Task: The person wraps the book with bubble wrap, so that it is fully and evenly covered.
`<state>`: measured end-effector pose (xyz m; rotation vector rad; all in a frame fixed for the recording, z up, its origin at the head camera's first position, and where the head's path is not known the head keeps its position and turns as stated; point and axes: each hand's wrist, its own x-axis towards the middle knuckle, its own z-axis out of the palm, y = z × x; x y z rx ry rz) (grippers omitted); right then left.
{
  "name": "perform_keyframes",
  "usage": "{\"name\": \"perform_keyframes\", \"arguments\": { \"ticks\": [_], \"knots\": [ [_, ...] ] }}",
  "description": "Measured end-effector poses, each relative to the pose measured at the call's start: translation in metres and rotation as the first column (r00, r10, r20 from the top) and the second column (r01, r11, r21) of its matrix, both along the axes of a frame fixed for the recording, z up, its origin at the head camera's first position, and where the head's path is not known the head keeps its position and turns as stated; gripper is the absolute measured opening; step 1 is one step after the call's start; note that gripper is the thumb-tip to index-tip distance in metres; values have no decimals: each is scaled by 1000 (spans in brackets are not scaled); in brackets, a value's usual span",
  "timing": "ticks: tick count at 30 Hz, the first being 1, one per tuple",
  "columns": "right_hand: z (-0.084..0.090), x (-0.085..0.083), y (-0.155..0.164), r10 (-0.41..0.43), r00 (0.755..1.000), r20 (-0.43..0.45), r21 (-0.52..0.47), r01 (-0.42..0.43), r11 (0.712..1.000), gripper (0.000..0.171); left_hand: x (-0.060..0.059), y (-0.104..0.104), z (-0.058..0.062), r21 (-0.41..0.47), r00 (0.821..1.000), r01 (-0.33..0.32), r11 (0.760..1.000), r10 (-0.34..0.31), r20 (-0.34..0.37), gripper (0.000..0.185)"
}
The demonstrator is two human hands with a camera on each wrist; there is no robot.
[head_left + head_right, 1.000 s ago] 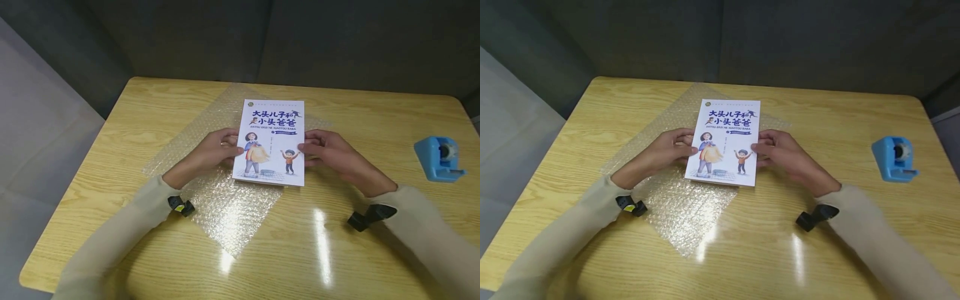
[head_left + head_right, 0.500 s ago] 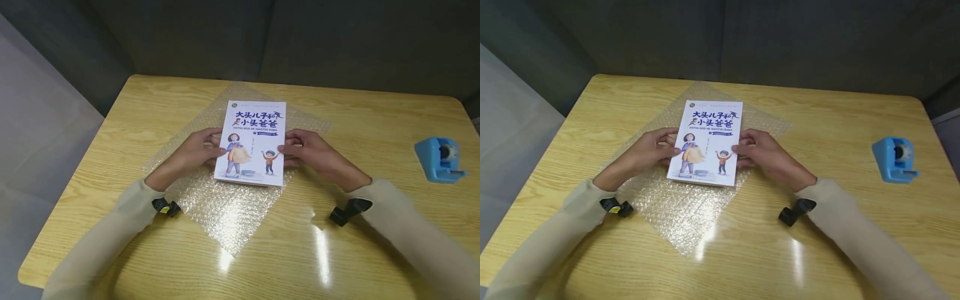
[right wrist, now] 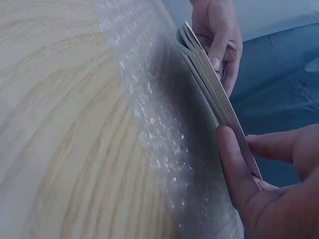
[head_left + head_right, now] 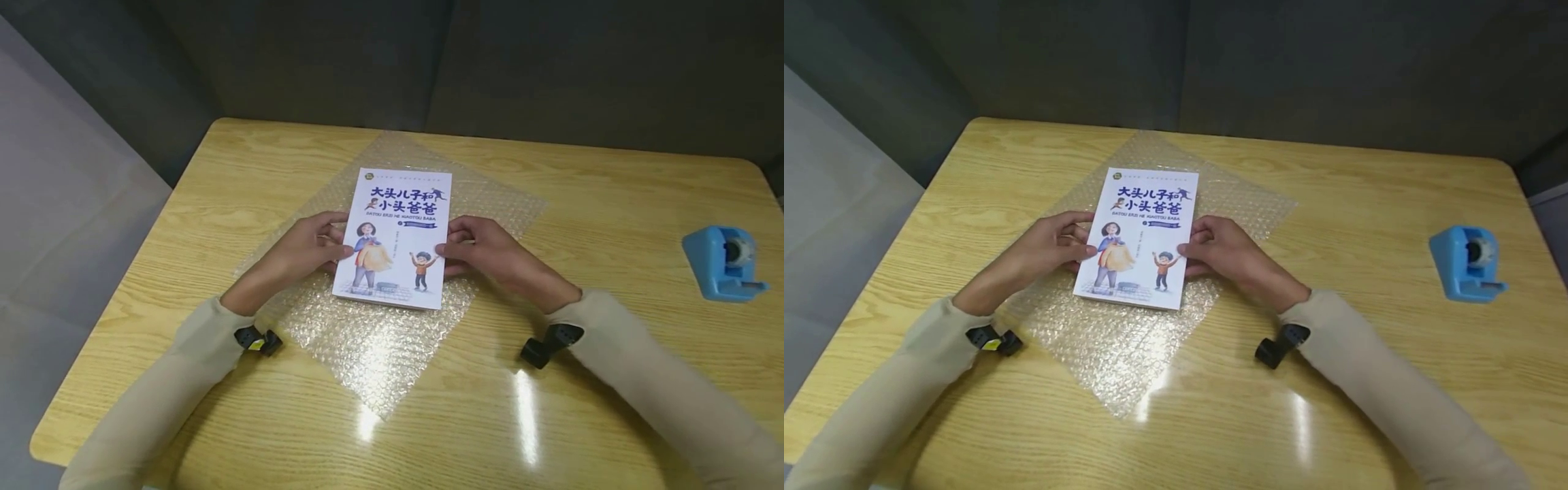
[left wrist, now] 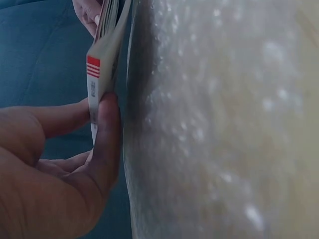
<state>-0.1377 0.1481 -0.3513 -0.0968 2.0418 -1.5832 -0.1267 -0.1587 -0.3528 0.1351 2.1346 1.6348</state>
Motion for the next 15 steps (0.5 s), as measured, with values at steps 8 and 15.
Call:
{"name": "perform_keyframes", "arguments": {
  "ticks": [8,15],
  "knots": [
    [-2,3,-7,14,1000,17,-12,-14,1000,33,5,-5,0,-65,1000,-6,998,6,0,65],
    [-3,1,-9,40,999,2,10,-40,999,35,6,-9,1,-92,1000,-13,996,14,9,65]
  ]
}}
